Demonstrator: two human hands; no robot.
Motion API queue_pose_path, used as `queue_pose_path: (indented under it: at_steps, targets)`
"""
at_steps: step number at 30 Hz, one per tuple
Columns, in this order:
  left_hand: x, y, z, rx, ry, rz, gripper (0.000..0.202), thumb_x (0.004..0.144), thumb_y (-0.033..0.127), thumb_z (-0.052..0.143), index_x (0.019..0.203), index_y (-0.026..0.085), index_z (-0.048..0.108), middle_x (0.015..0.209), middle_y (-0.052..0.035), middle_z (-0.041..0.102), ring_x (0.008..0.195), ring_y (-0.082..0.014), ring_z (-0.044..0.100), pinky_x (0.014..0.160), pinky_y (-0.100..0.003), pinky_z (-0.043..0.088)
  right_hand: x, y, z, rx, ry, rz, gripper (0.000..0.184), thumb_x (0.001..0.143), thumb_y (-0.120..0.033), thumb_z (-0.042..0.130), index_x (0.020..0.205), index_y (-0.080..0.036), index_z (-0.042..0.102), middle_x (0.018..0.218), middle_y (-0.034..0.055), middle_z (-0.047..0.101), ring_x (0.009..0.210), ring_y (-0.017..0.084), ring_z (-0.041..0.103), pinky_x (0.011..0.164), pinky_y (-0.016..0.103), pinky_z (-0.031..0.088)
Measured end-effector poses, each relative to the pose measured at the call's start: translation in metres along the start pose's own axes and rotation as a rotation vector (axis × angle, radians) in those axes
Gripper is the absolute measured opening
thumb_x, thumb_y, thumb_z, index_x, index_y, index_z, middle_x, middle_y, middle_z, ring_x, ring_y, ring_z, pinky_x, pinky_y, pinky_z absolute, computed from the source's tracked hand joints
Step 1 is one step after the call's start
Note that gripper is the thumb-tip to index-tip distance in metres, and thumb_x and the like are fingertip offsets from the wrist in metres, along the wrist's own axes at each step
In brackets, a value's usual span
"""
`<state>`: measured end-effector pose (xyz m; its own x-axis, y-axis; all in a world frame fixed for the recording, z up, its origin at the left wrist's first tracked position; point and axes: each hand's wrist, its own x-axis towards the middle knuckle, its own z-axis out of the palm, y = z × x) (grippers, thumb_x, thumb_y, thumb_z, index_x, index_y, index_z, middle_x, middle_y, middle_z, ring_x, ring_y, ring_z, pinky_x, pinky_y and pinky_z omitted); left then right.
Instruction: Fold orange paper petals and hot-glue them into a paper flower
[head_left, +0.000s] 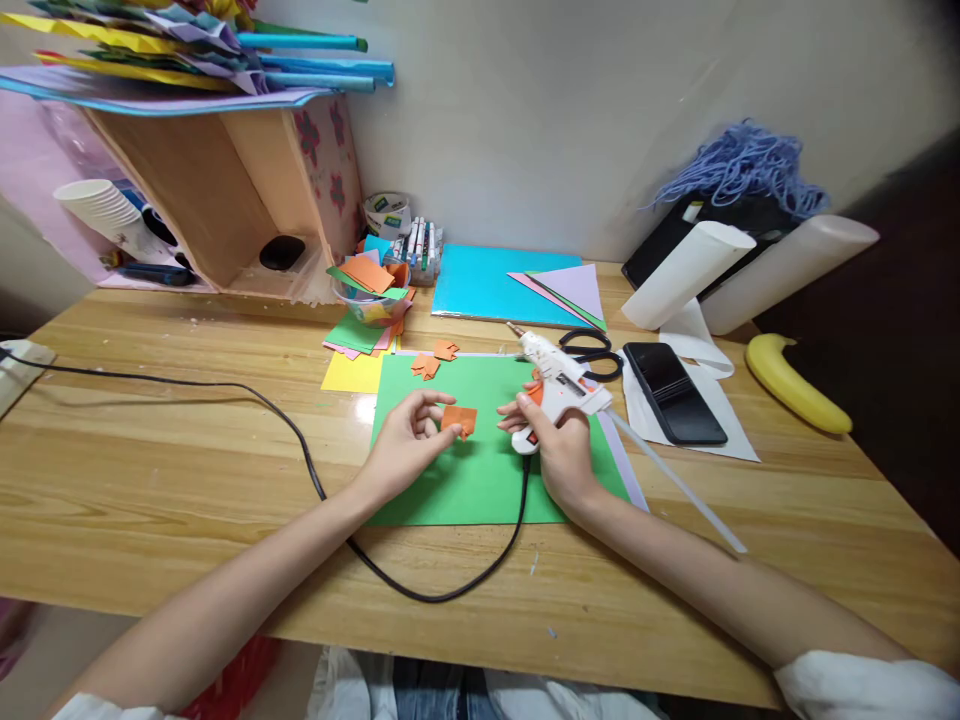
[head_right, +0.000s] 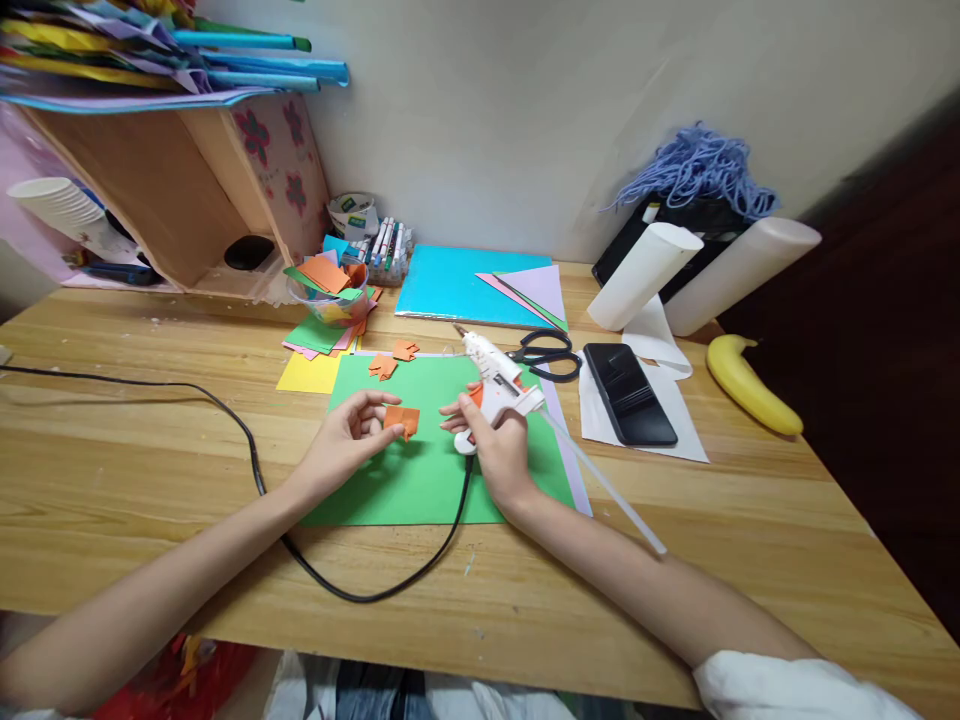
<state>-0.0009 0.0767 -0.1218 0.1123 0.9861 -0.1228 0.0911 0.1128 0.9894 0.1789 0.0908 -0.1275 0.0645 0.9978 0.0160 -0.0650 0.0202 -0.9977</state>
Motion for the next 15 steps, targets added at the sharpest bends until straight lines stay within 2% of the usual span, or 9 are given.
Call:
queue_pose_path:
  at_steps: [3, 5, 7, 9, 12, 15]
  targets:
    - [0.007, 0.003, -0.008, -0.057, 0.072, -0.051, 0.043, 0.068, 0.033, 0.067, 0.102, 0.014, 0.047, 0.08, -0.0002, 0.056, 0.06, -0.0083, 0.056, 0.053, -0.02, 0.046, 0.018, -0.003, -0.015, -0.059, 0.141, -0.144, 0.03, 0.08, -0.043, 0.055, 0.092, -0.017, 0.051, 0.066, 0.0038, 0.067, 0.058, 0.02, 0.065, 0.059, 0.032, 0.054]
    - [0.01, 0.006, -0.013, -0.093, 0.086, -0.076, 0.049, 0.066, 0.033, 0.069, 0.105, 0.013, 0.047, 0.096, -0.0067, 0.059, 0.078, -0.0145, 0.063, 0.069, -0.028, 0.052, 0.034, -0.003, -0.028, -0.132, 0.243, -0.225, 0.029, 0.078, -0.042, 0.057, 0.091, -0.017, 0.052, 0.062, 0.0027, 0.064, 0.061, 0.02, 0.065, 0.064, 0.034, 0.054]
    - [0.01, 0.01, -0.016, -0.111, 0.087, -0.046, 0.053, 0.065, 0.031, 0.07, 0.109, 0.014, 0.047, 0.118, -0.012, 0.053, 0.093, -0.0188, 0.062, 0.082, -0.034, 0.051, 0.049, -0.001, -0.041, -0.202, 0.314, -0.271, 0.031, 0.074, -0.041, 0.061, 0.09, -0.017, 0.051, 0.062, 0.0015, 0.062, 0.06, 0.021, 0.065, 0.063, 0.034, 0.053]
    - [0.008, 0.013, -0.018, -0.093, 0.089, -0.011, 0.053, 0.066, 0.03, 0.069, 0.112, 0.017, 0.047, 0.131, -0.0128, 0.043, 0.1, -0.0207, 0.06, 0.085, -0.035, 0.051, 0.061, 0.003, -0.052, -0.317, 0.376, -0.29, 0.03, 0.07, -0.04, 0.065, 0.083, -0.016, 0.053, 0.063, 0.002, 0.062, 0.061, 0.021, 0.064, 0.064, 0.033, 0.052]
    - [0.004, 0.016, -0.017, -0.014, 0.116, 0.004, 0.052, 0.07, 0.029, 0.065, 0.116, 0.019, 0.045, 0.128, -0.0116, 0.046, 0.106, -0.0217, 0.056, 0.082, -0.034, 0.052, 0.07, 0.01, -0.061, -0.49, 0.411, -0.282, 0.026, 0.066, -0.039, 0.067, 0.066, -0.017, 0.052, 0.061, 0.0036, 0.061, 0.063, 0.021, 0.063, 0.068, 0.033, 0.05]
    - [0.001, 0.014, -0.017, 0.079, 0.156, 0.064, 0.043, 0.074, 0.027, 0.06, 0.114, 0.02, 0.046, 0.121, -0.0098, 0.051, 0.102, -0.0188, 0.057, 0.079, -0.031, 0.052, 0.07, 0.013, -0.059, -0.581, 0.37, -0.212, 0.028, 0.063, -0.04, 0.068, 0.063, -0.017, 0.052, 0.063, 0.0043, 0.063, 0.063, 0.021, 0.063, 0.067, 0.032, 0.049]
